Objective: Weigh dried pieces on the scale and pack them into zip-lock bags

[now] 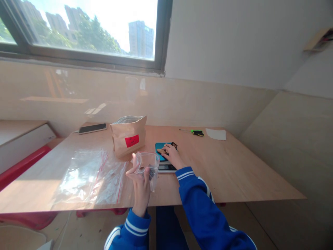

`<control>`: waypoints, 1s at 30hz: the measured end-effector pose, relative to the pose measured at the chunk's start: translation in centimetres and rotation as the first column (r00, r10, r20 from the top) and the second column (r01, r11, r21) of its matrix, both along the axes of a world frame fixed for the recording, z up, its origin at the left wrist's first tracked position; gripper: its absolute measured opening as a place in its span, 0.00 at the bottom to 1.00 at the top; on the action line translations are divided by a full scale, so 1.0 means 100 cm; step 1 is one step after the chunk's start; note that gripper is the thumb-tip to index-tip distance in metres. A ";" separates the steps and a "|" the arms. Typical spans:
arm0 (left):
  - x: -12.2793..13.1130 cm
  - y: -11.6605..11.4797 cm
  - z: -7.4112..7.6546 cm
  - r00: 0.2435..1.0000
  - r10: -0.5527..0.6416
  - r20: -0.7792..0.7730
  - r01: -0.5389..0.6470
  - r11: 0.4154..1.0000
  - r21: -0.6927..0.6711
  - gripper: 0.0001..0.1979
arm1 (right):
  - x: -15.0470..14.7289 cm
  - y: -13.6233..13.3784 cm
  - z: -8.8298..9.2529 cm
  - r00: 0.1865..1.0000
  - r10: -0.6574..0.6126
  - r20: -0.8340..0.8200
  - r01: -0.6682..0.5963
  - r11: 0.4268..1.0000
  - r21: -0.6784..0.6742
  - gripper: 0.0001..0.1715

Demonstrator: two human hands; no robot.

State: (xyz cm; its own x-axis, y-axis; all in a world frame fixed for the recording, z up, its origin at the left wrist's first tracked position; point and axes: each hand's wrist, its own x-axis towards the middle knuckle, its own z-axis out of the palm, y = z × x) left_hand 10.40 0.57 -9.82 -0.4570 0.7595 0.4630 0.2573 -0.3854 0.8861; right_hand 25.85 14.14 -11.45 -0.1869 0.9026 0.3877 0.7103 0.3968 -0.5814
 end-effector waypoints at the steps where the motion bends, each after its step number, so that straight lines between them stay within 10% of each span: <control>1: 0.000 -0.001 0.001 1.000 -0.008 0.001 0.008 1.000 -0.001 0.13 | 0.000 0.000 0.000 0.999 -0.008 -0.034 0.008 1.000 -0.003 0.07; 9: -0.001 -0.001 0.004 1.000 0.003 -0.024 -0.003 1.000 -0.025 0.13 | 0.001 -0.019 0.023 0.920 -0.083 -0.384 0.068 0.996 -0.051 0.19; 15: 0.006 0.005 0.004 0.997 -0.073 -0.016 0.073 0.997 -0.017 0.10 | -0.022 -0.060 0.084 0.563 0.033 -0.826 -0.333 0.924 -0.190 0.22; 22: 0.007 0.007 0.003 0.999 -0.037 -0.006 0.037 0.999 -0.027 0.11 | -0.029 -0.066 0.089 0.760 0.251 -0.599 -0.366 0.928 -0.076 0.21; 27: 0.004 0.003 0.004 0.999 -0.017 0.040 0.019 0.998 -0.055 0.13 | 0.007 -0.012 0.045 0.940 -0.150 -0.305 0.163 0.987 0.017 0.15; 30: 0.003 0.001 0.007 0.998 -0.013 0.057 0.016 0.999 -0.043 0.14 | 0.027 0.012 0.021 0.943 -0.226 -0.243 0.228 0.973 -0.017 0.15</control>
